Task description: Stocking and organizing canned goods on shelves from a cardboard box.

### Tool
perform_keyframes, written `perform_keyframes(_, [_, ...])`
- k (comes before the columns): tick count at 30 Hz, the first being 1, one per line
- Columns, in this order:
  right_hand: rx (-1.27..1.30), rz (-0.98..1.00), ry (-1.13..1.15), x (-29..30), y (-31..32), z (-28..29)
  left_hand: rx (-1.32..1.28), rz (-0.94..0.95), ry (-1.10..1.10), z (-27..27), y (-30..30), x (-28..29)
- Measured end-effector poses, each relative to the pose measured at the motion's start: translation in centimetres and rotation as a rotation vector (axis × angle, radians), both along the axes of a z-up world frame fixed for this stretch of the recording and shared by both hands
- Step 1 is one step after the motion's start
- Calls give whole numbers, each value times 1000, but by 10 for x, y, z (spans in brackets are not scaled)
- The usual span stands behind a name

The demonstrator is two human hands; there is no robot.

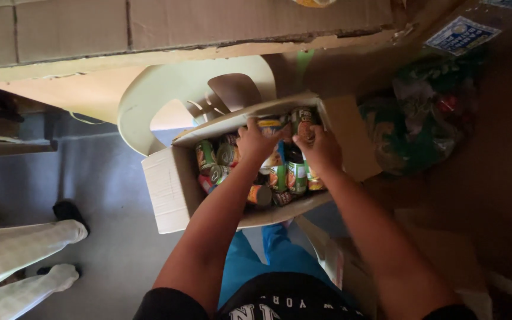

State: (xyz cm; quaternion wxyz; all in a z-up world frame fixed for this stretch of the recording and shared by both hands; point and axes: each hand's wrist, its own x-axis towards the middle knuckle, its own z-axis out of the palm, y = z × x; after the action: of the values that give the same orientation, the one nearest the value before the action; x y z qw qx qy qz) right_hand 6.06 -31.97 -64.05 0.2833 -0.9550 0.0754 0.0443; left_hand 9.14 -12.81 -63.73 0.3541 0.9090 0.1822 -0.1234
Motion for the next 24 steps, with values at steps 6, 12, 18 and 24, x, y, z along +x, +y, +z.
perform_keyframes(6, [-110,86,-112,-8,21,26,53,-61,-148,-11,-5,8])
perform_keyframes(12, [-145,246,-244,-27,27,13,119,-315,-306,17,-11,-22])
perform_keyframes(18, [-267,347,-251,-34,23,9,213,-505,-288,43,-1,-27])
perform_keyframes(24, [-241,270,-229,-47,43,27,170,-574,-64,52,5,-34])
